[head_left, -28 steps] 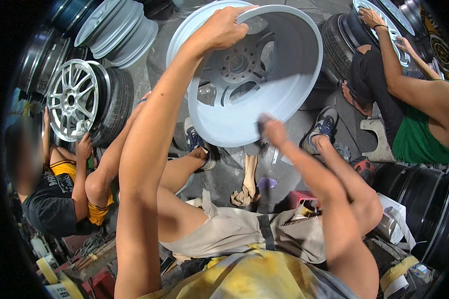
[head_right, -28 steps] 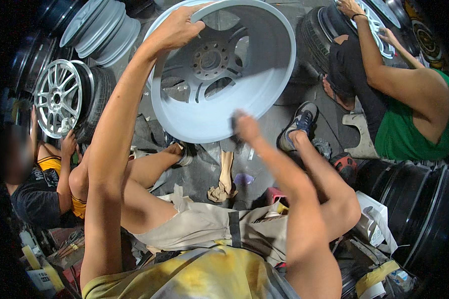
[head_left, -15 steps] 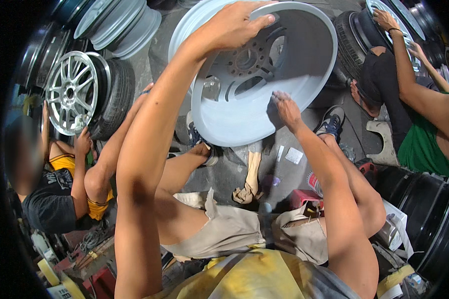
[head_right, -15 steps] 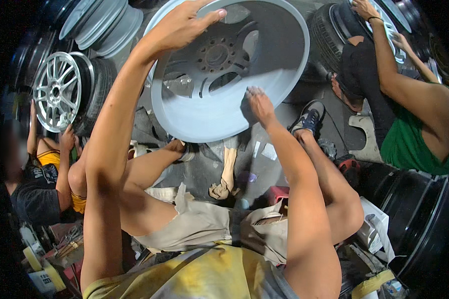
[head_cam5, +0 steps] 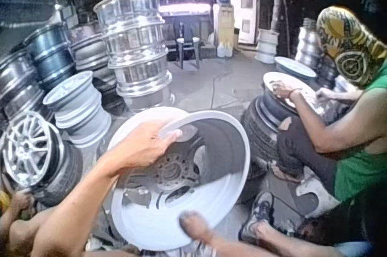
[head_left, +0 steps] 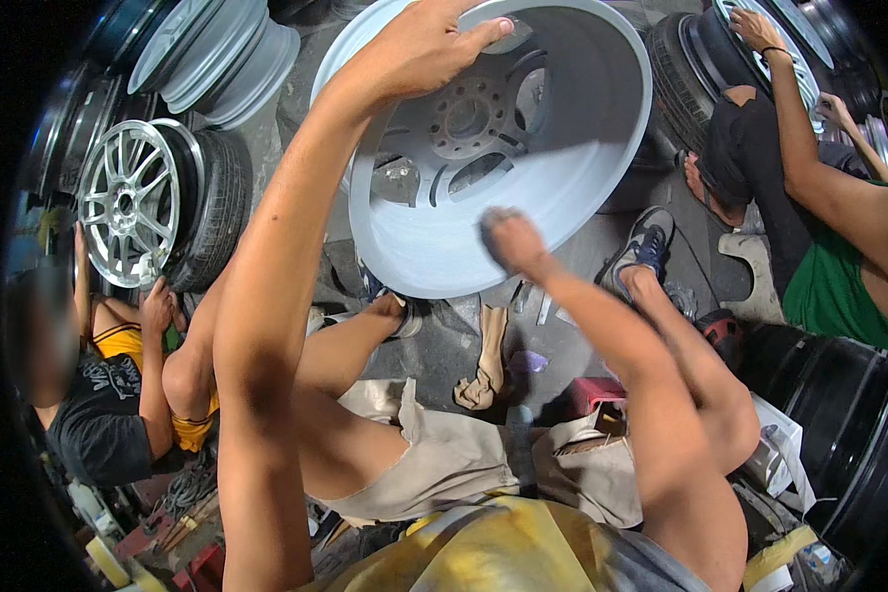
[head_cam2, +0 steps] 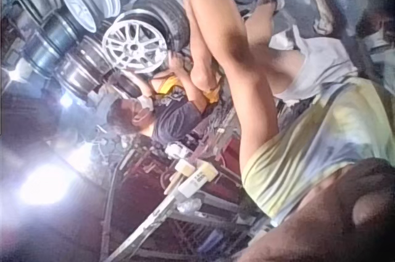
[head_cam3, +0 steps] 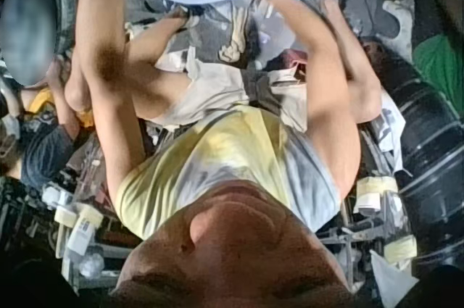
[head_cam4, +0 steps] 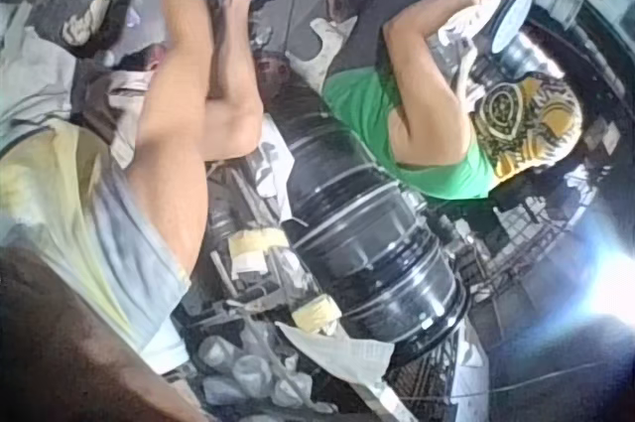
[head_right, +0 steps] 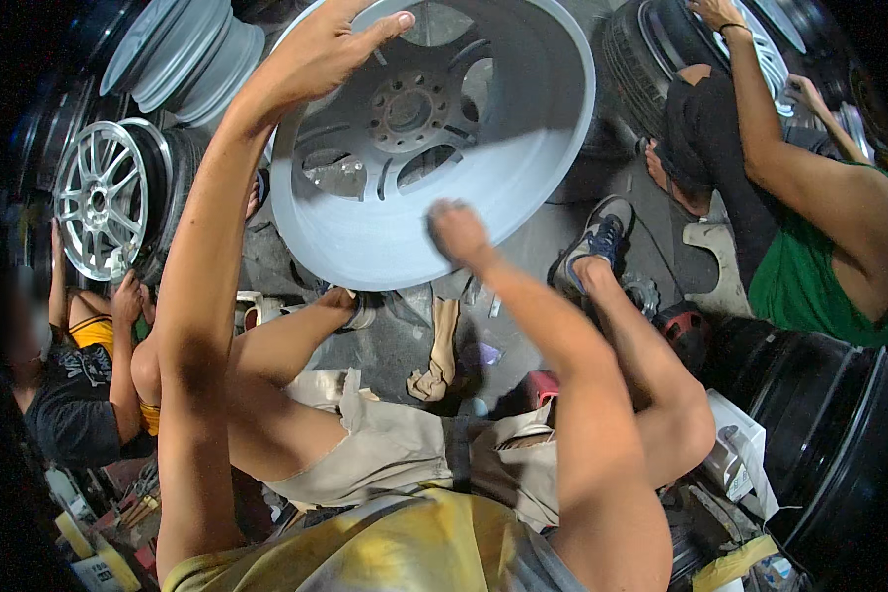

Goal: The person sits on the floor and sands a white car wheel rim using a sanding block. They rotate the rim to sand the inner face, spokes, and outer barrel. Another person is visible in the background working on a different wheel.

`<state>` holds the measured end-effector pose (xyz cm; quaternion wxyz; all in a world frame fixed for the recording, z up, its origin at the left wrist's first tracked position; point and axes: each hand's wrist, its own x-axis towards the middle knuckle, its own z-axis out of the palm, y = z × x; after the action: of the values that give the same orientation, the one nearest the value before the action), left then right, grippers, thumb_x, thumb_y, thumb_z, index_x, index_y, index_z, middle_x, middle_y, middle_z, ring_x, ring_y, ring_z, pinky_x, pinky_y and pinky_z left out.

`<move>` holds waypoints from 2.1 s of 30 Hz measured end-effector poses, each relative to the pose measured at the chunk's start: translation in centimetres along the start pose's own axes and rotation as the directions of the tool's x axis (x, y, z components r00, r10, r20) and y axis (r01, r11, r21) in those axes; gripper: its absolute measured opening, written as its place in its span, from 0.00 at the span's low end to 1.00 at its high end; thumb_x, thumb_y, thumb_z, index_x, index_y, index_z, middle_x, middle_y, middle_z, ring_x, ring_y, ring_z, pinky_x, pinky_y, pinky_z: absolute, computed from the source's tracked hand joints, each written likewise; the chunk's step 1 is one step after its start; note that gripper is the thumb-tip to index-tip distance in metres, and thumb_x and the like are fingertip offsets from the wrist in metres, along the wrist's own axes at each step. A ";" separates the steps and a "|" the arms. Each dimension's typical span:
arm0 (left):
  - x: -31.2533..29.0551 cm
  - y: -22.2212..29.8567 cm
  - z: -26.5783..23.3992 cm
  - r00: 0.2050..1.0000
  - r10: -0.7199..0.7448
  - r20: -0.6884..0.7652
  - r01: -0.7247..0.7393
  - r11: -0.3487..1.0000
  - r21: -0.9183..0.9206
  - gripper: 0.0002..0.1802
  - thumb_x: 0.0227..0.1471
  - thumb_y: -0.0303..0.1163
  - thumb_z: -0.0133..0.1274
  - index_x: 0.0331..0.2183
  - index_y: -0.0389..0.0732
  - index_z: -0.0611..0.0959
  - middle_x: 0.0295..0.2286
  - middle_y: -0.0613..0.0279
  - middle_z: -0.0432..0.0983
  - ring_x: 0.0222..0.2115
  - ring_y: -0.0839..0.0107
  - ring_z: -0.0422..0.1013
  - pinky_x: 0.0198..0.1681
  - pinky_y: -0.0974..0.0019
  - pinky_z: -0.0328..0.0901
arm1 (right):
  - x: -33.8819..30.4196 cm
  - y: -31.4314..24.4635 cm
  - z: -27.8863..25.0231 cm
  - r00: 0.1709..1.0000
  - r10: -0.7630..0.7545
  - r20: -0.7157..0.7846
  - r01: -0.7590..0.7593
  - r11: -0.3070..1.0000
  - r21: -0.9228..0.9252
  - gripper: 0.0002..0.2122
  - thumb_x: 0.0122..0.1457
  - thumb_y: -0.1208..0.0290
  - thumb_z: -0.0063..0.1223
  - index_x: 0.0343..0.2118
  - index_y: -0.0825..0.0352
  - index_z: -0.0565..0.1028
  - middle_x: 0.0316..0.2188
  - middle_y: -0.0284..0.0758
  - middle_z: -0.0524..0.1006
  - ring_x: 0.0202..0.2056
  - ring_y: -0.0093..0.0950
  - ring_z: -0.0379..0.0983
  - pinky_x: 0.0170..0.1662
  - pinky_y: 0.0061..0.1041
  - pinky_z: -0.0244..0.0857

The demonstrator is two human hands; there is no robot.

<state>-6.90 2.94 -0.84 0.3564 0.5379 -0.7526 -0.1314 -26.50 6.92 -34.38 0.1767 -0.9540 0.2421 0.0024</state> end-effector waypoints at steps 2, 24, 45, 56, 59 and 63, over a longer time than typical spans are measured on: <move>-0.1 0.1 0.2 1.000 -0.008 -0.027 0.010 0.999 0.050 0.17 0.61 0.34 0.50 0.48 0.36 0.80 0.43 0.46 0.79 0.46 0.52 0.74 0.52 0.57 0.65 | -0.8 5.0 -1.6 0.971 -0.161 -0.178 0.079 0.915 -0.395 0.11 0.57 0.71 0.50 0.41 0.68 0.79 0.50 0.47 0.77 0.50 0.39 0.76 0.50 0.40 0.72; 1.8 -0.7 1.0 0.999 -0.036 0.000 0.036 0.994 -0.103 0.16 0.60 0.32 0.50 0.46 0.34 0.80 0.40 0.46 0.80 0.43 0.53 0.75 0.50 0.58 0.67 | 3.8 0.3 2.9 0.950 0.088 -0.298 0.022 0.938 0.346 0.17 0.51 0.80 0.51 0.45 0.70 0.79 0.43 0.48 0.80 0.43 0.45 0.79 0.52 0.40 0.72; 0.4 -0.1 0.2 0.998 -0.064 0.000 0.064 0.996 -0.070 0.16 0.60 0.33 0.50 0.45 0.35 0.81 0.39 0.46 0.80 0.42 0.51 0.75 0.48 0.57 0.67 | 3.9 12.8 0.0 0.954 -0.131 -0.270 0.062 0.967 -0.249 0.15 0.54 0.73 0.51 0.44 0.69 0.78 0.50 0.46 0.76 0.51 0.42 0.73 0.55 0.38 0.68; 0.9 -0.9 0.1 1.000 -0.007 0.000 0.007 1.000 0.018 0.15 0.59 0.32 0.51 0.45 0.35 0.81 0.40 0.46 0.80 0.43 0.53 0.75 0.49 0.57 0.67 | 11.8 -13.3 -15.1 0.787 0.554 -0.273 0.209 0.178 0.962 0.09 0.53 0.78 0.45 0.29 0.79 0.76 0.24 0.47 0.78 0.28 0.29 0.71 0.35 0.35 0.66; 1.2 -0.8 0.4 1.000 -0.015 0.013 0.015 1.000 0.000 0.15 0.58 0.31 0.51 0.46 0.35 0.81 0.40 0.46 0.80 0.43 0.52 0.75 0.50 0.57 0.67 | 7.4 -14.9 -12.2 0.846 0.423 -0.324 0.062 0.526 0.848 0.11 0.55 0.80 0.42 0.37 0.75 0.77 0.32 0.47 0.79 0.33 0.35 0.74 0.39 0.33 0.67; 1.4 0.0 0.5 0.998 -0.057 -0.006 0.057 0.998 0.029 0.18 0.54 0.27 0.50 0.47 0.36 0.81 0.42 0.45 0.80 0.46 0.51 0.75 0.52 0.57 0.66 | 0.6 -2.3 0.0 0.972 0.097 -0.214 0.037 0.837 0.547 0.15 0.52 0.82 0.50 0.43 0.66 0.79 0.44 0.45 0.79 0.48 0.44 0.76 0.54 0.38 0.69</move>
<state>-7.49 1.61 -0.69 0.3465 0.5646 -0.7378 -0.1295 -24.86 8.55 -33.66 0.4118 -0.8535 0.2665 -0.1760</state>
